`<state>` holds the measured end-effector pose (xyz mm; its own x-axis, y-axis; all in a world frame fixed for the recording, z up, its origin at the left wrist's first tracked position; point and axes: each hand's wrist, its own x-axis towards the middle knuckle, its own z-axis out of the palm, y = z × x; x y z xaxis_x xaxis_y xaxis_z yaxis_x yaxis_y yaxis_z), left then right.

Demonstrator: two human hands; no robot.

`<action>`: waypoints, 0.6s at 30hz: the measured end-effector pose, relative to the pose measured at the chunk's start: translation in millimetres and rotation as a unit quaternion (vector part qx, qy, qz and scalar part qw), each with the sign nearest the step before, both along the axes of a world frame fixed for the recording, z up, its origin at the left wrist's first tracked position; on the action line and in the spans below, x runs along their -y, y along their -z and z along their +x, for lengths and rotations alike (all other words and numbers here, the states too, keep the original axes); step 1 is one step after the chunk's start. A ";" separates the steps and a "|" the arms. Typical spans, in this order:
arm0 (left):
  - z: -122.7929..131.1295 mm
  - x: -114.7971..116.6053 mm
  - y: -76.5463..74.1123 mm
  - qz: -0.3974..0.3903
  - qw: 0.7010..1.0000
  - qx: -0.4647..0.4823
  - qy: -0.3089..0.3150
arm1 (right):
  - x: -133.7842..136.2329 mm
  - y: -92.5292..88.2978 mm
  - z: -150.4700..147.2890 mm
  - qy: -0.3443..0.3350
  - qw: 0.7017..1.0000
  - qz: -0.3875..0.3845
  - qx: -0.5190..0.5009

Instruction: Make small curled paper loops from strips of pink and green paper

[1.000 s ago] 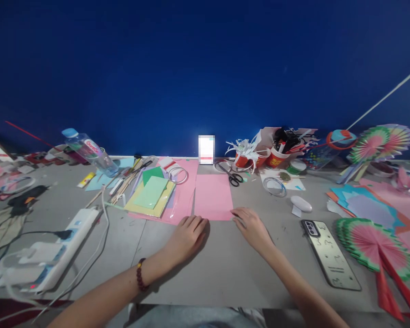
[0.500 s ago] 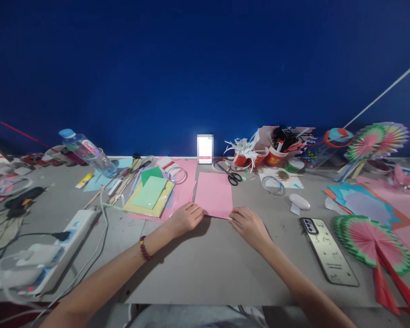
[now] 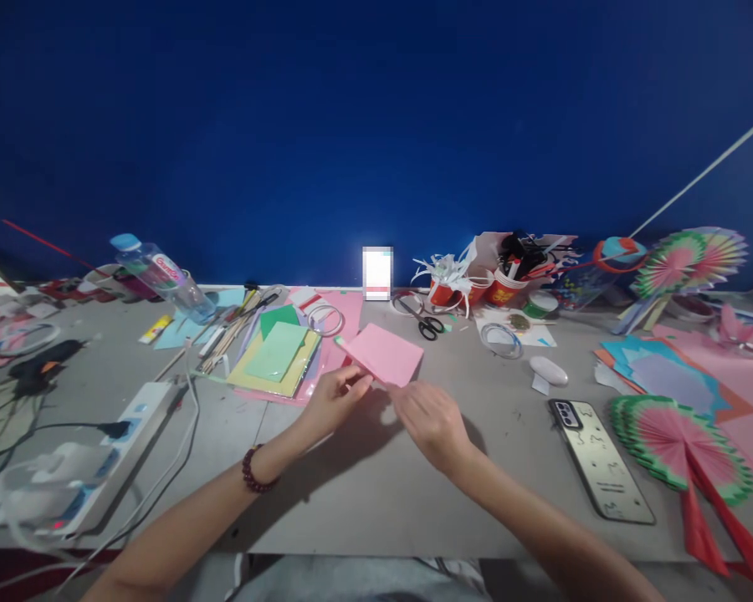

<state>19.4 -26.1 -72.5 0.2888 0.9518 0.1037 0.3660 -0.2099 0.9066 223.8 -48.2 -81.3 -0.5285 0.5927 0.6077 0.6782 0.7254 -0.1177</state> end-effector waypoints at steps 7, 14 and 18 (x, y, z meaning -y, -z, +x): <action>-2.6 -11.0 10.0 -0.059 0.993 0.078 -0.065 | 15.9 -9.7 -30.9 -0.086 0.995 0.037 0.031; -25.7 -30.9 -2.1 -0.100 0.989 0.095 0.061 | -20.5 -35.8 -25.6 -0.010 0.991 -0.033 -0.133; -39.7 -45.1 -21.8 -0.066 0.984 0.027 0.163 | -63.0 -49.4 -8.9 0.088 0.956 -0.174 -0.218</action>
